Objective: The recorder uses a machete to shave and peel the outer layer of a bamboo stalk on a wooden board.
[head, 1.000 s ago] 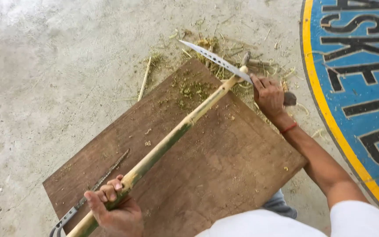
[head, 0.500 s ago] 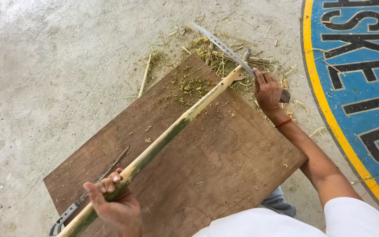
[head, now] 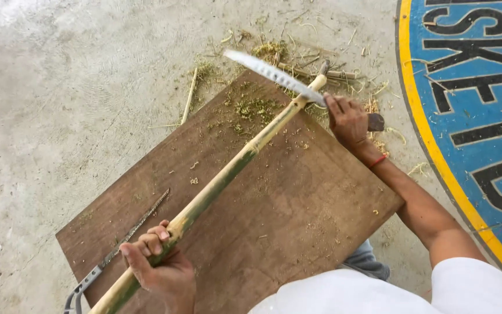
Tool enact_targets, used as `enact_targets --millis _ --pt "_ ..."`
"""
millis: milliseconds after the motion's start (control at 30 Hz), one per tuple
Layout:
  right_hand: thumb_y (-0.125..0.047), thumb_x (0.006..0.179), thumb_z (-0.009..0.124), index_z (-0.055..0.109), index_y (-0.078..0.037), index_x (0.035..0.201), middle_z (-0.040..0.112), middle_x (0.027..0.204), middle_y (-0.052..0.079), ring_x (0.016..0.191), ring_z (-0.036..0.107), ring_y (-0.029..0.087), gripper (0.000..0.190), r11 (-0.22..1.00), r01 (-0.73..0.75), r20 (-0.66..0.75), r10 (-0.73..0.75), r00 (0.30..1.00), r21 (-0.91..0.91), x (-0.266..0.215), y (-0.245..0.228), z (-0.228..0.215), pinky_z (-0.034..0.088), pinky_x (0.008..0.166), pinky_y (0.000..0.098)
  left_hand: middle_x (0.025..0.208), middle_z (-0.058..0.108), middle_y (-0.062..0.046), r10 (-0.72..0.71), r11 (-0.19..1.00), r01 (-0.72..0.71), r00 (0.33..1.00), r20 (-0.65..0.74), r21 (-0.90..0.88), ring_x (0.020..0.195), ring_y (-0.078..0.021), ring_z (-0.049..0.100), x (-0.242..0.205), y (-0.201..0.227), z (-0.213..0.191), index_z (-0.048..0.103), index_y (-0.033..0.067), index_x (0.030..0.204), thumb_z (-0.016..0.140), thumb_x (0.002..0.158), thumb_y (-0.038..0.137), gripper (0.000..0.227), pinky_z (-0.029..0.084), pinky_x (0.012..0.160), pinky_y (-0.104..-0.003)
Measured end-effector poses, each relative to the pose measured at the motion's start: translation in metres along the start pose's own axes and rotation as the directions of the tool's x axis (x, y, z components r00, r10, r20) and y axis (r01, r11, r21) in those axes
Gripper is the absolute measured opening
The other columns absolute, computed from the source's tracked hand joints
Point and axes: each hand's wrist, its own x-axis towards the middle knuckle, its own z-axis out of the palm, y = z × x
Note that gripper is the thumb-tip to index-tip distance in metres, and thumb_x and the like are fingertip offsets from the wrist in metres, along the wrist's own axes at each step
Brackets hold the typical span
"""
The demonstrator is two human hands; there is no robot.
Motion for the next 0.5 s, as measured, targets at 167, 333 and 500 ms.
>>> enact_targets --millis 167,333,500 --pt "-0.025 0.118 0.048 0.07 -0.007 0.129 0.068 0.089 0.005 0.061 0.053 0.012 0.031 0.985 0.049 -0.026 -0.054 0.998 -0.164 -0.002 0.025 0.029 0.045 0.048 0.026 0.074 0.055 -0.003 -0.003 1.0 0.003 1.0 -0.025 -0.03 0.085 -0.0217 0.064 -0.002 0.003 -0.003 0.051 0.0164 0.082 0.059 0.111 0.042 0.04 0.053 0.109 -0.054" --pt "-0.03 0.12 0.048 0.07 -0.008 0.127 0.066 0.087 0.006 0.061 0.052 0.014 0.031 0.982 -0.184 0.049 0.186 0.981 -0.036 -0.027 0.068 0.06 0.045 0.047 0.027 0.068 0.054 -0.002 0.042 0.999 -0.042 0.999 -0.005 -0.03 0.083 -0.0217 0.064 0.001 0.001 -0.006 0.051 0.0159 0.079 0.059 0.114 0.042 0.044 0.053 0.107 -0.053" --pt "-0.029 0.116 0.052 0.072 -0.007 0.13 0.066 0.084 0.005 0.058 0.051 0.012 0.033 0.985 -0.168 0.033 0.167 0.985 0.043 -0.029 0.032 0.033 0.044 0.045 0.0276 0.072 0.054 -0.002 0.033 0.999 -0.033 0.999 -0.009 0.017 0.083 -0.022 0.064 0.002 -0.002 -0.009 0.054 0.014 0.079 0.057 0.115 0.044 0.046 0.054 0.107 -0.053"
